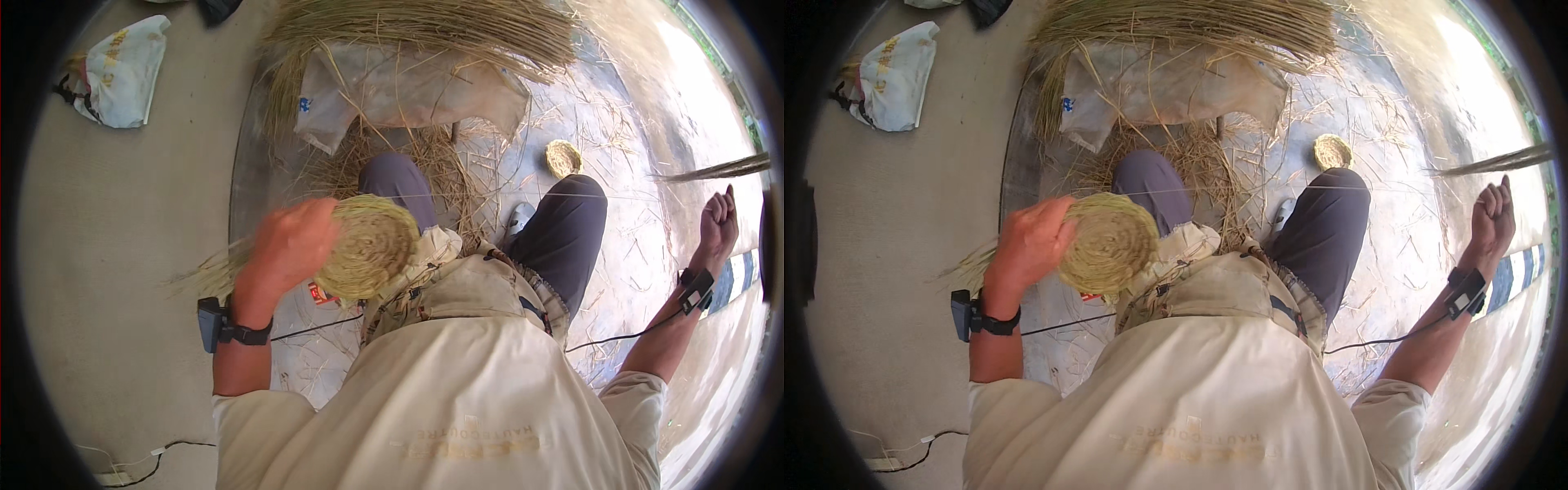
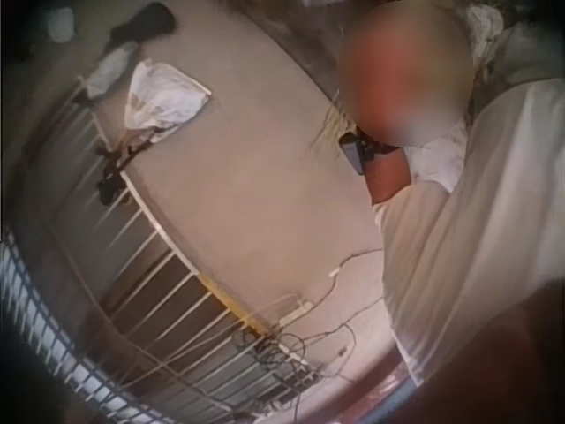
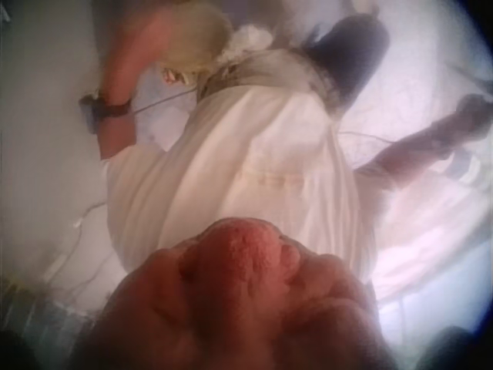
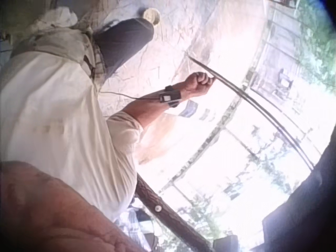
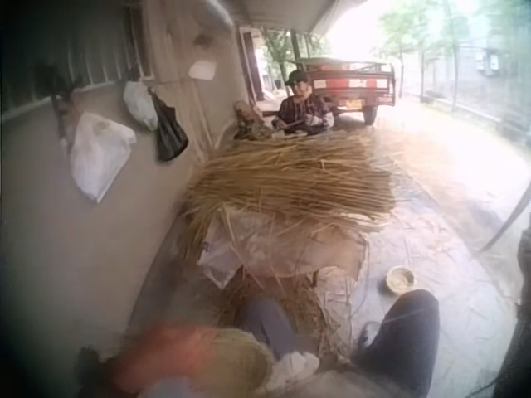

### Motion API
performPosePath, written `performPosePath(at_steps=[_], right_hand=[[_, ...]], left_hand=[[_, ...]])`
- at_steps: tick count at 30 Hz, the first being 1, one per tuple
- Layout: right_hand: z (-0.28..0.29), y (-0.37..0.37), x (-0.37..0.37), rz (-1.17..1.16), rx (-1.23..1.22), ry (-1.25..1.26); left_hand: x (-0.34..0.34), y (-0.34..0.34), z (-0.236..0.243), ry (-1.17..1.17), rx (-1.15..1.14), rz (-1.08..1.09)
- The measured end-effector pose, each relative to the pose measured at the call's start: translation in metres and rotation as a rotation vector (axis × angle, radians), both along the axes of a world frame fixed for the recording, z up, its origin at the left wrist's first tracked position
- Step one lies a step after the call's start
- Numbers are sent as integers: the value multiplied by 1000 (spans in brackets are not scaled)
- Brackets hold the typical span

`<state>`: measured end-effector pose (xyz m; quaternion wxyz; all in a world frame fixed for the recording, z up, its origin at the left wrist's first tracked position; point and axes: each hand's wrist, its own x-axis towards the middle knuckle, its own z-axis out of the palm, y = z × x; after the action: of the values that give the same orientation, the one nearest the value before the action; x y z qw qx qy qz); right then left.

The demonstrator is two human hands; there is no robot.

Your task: Weave a small circular basket or mat using natural straw or fibers and a needle.

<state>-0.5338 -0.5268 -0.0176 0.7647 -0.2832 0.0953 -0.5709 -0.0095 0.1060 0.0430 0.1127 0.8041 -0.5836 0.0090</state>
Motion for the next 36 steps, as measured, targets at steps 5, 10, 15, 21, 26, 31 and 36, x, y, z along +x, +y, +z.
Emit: performPosePath(at_steps=[5,10,15,21,26,31,36], right_hand=[[46,146,100,-311,-856,1012],[60,335,279,411,-1021,821],[-2,309,272,980,-651,988],[-19,276,227,1026,-678,1010],[16,316,271,907,85,266],[-40,262,303,1127,286,5],[4,313,282,814,-532,1002]], left_hand=[[-20,-31,2,94,-95,-28],[-57,-75,-8,318,-232,-207],[-73,-85,-2,446,-239,-157],[-69,-89,-14,412,-200,-243],[-73,-99,-19,369,-203,-283],[-74,-97,-14,332,-102,-299],[-72,-91,-10,330,-44,-268]])
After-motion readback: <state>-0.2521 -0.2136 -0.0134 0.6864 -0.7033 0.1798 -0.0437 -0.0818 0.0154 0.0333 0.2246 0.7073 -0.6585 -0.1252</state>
